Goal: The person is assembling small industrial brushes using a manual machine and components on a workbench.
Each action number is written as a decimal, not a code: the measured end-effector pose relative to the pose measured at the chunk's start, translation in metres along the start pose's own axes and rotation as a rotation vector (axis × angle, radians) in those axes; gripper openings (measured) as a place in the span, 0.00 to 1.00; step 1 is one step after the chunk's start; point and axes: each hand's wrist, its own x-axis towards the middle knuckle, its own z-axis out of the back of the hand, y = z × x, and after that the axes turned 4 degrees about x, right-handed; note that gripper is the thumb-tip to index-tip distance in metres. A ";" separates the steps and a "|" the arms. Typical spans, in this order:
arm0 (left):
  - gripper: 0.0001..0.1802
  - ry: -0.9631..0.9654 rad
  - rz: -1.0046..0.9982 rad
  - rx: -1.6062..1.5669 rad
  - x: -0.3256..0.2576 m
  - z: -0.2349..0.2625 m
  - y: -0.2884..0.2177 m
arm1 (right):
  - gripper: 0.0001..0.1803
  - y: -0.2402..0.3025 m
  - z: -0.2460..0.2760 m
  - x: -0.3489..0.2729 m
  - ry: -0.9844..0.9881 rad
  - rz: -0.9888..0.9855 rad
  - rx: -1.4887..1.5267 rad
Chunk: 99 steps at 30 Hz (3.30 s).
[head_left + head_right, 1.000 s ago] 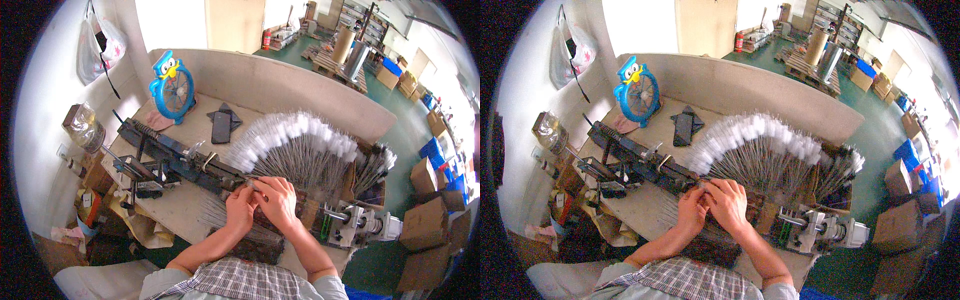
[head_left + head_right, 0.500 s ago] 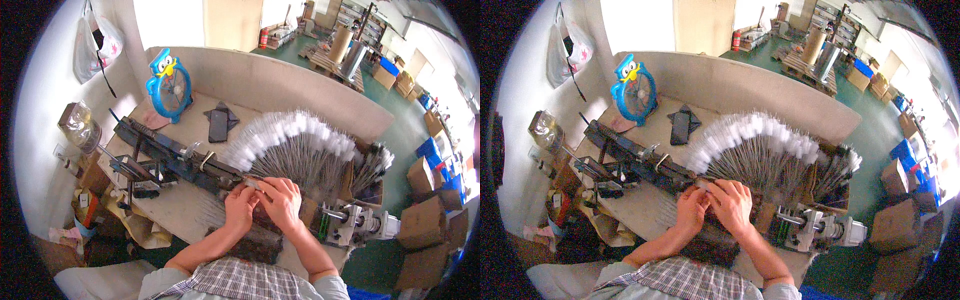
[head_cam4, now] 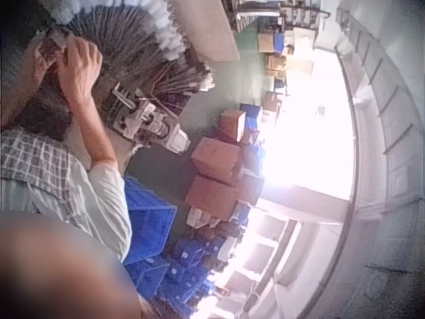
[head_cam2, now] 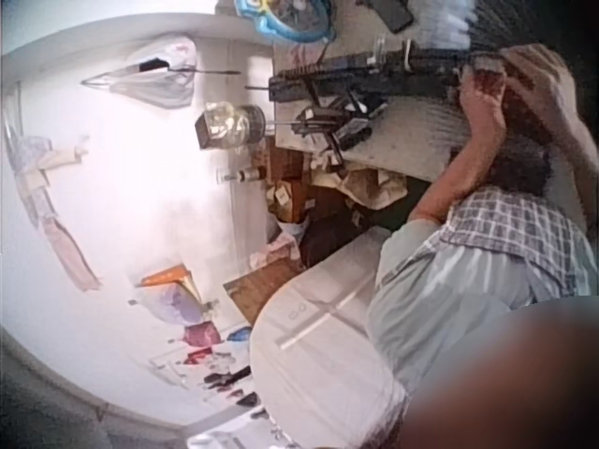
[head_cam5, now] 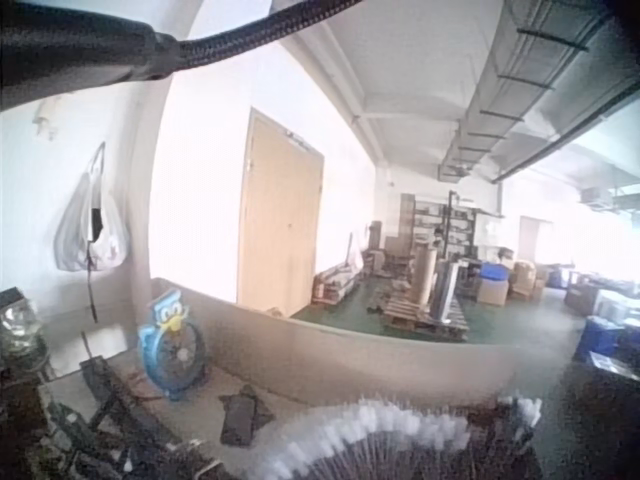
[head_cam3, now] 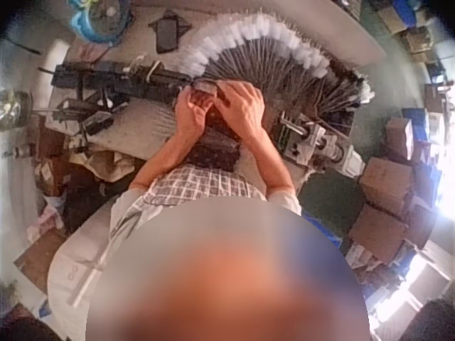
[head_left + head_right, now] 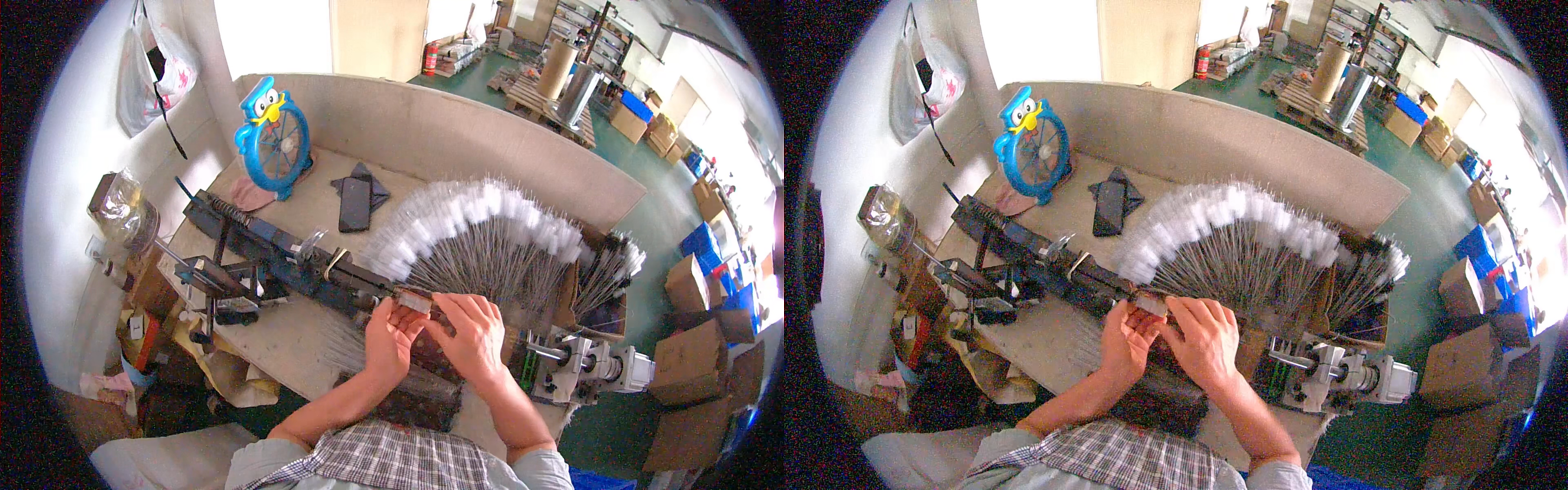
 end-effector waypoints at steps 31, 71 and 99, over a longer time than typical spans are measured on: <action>0.11 -0.625 -0.313 0.163 -0.034 0.253 -0.157 | 0.05 0.005 -0.048 -0.102 0.443 -0.058 0.188; 0.22 0.238 0.321 0.351 -0.069 0.013 -0.079 | 0.11 -0.028 0.062 -0.091 0.660 -0.180 -0.002; 0.11 0.718 -1.167 1.943 0.030 -0.016 0.006 | 0.05 -0.054 0.067 -0.013 0.282 -0.095 0.197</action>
